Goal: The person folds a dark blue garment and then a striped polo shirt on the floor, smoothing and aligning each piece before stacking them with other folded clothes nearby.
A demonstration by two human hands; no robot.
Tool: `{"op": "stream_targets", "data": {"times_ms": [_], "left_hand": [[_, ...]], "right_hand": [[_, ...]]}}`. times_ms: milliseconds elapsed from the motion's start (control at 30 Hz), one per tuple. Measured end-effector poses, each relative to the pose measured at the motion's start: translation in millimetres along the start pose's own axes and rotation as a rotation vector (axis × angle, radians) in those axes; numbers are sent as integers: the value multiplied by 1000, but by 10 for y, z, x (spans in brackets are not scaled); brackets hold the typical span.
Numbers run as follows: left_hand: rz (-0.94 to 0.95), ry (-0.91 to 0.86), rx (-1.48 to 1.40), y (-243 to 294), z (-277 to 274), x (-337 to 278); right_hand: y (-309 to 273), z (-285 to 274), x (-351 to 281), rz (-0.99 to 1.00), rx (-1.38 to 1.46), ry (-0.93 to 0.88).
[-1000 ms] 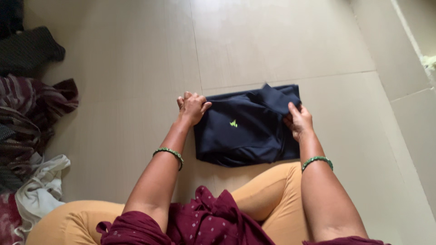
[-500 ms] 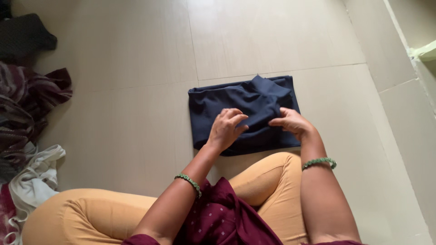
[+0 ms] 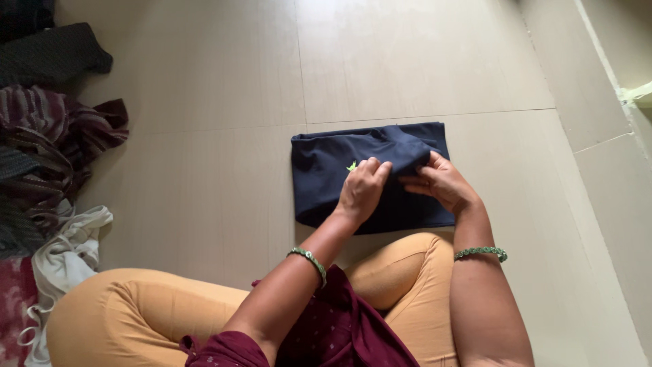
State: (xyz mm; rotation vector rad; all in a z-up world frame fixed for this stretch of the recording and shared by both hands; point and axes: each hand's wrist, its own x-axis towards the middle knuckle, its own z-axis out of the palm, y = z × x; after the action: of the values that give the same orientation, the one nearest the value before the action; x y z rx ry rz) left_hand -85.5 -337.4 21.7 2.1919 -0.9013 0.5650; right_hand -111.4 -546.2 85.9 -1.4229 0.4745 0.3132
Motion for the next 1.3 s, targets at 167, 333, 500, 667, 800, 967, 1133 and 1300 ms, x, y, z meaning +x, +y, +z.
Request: {"op": "stream_targets", "data": {"times_ms": [167,333,500,667,800,967,1133,1300], "left_hand": [[-524,-61,-645,279,476,-587],[-1616,413,-2037,63,1060,-640],[-1597,712,-2320,133,1081,-285],[-1554,739,-2229,-29,1130,-425],[-1394,936,-2022,-204,1181,-965],[-1705,967,-1501,-334,857,-1073],[-1684,941,-1158,-279,343,-780],[-1874,490,-1062,-69,-170,-760]], "right_hand": [[-44,37,60,-39,2,59],[-106,76,-78,1,123,113],[-167,110,-118,128,51,134],[105,-91,49,320,-311,102],[437,-309,371,527,-537,188],[743,-513,752,357,-248,480],[828,-499,869,226,-151,721],[733,-392,828,-5,-377,844]]}}
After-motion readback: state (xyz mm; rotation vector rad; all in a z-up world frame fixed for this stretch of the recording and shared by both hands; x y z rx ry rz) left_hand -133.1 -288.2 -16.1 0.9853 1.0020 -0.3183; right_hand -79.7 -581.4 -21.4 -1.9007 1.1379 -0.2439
